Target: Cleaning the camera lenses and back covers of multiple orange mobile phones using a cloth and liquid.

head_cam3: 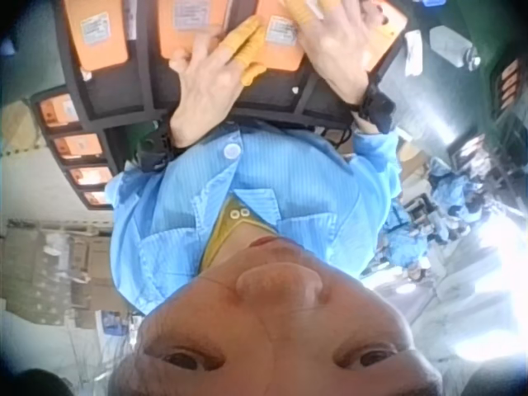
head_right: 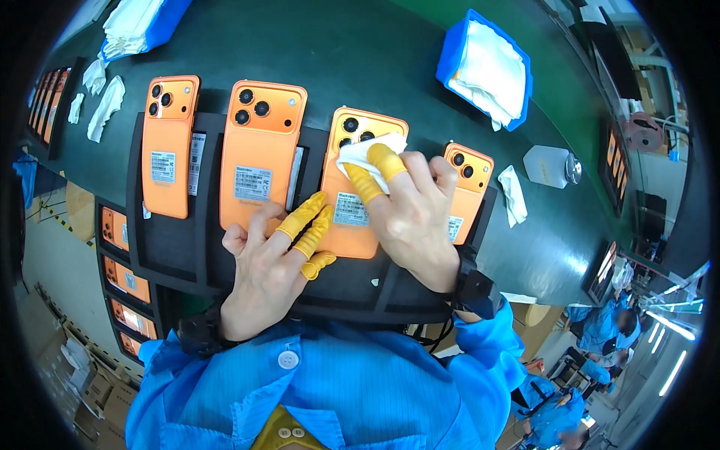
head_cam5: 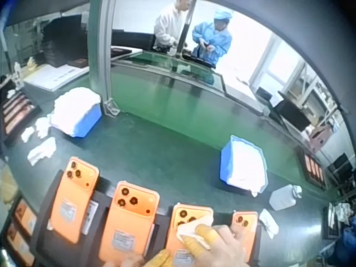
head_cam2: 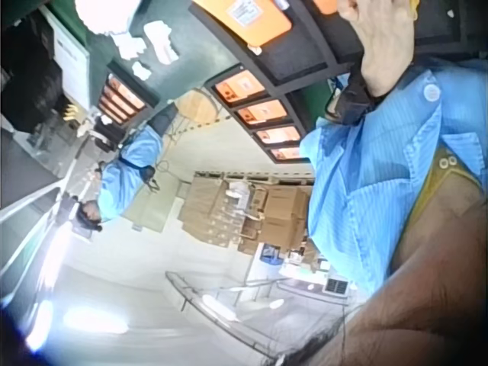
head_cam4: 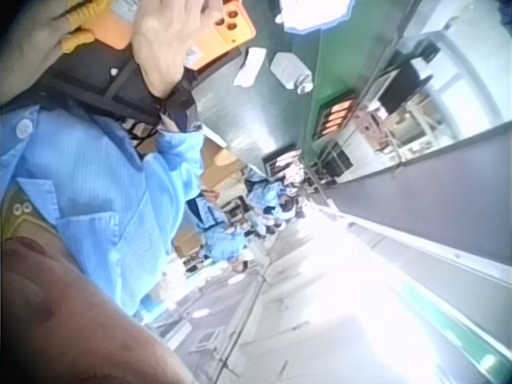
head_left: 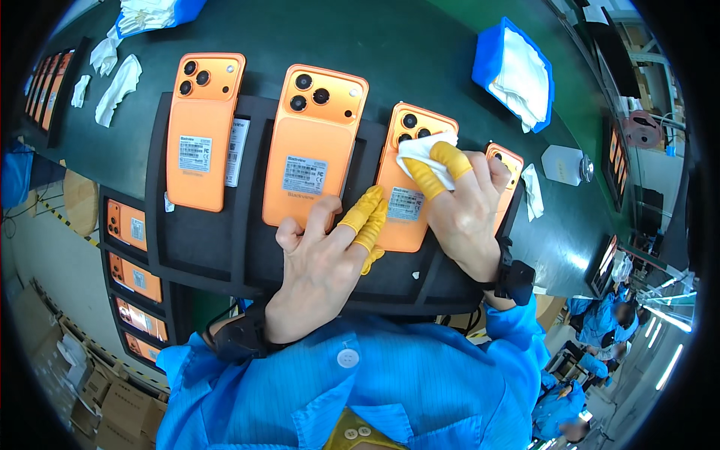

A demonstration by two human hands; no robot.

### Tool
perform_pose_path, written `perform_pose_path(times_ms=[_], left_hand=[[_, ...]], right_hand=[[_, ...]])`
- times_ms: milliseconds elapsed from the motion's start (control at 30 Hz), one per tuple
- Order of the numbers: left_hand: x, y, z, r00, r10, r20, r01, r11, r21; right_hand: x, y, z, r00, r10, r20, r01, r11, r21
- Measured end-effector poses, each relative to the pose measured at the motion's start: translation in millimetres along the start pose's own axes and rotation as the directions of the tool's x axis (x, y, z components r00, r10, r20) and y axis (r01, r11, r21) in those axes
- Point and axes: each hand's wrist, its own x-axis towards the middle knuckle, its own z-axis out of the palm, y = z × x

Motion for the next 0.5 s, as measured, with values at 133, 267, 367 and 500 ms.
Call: perform_pose_path(times_ms=[133, 267, 367, 500], left_hand=[[0.9, 1.8, -1.1, 1.0, -0.004, 0.003, 0.004, 1.0, 0.005], [-0.3, -0.6, 0.4, 1.0, 0.003, -0.009, -0.003, 1.0, 0.012], [2.0, 1.1, 0.9, 1.0, 0.016, -0.018, -0.015, 0.999, 0.032], [0.9, 0.9, -0.1, 1.0, 0.013, -0.028, -0.013, 1.0, 0.016]], right_hand=[[2.4, 3.9, -4.4, 0.998, 0.054, -0.012, -0.054, 0.997, -0.047], [0.9, -2.0, 3.8, 1.0, 0.011, 0.001, -0.011, 1.0, 0.016], [-0.4, -0.5, -0.8, 0.999, 0.039, -0.021, -0.039, 0.999, -0.023], [4.5, -2.8, 0.9, 0.999, 0.054, 0.009, -0.054, 0.999, 0.0]])
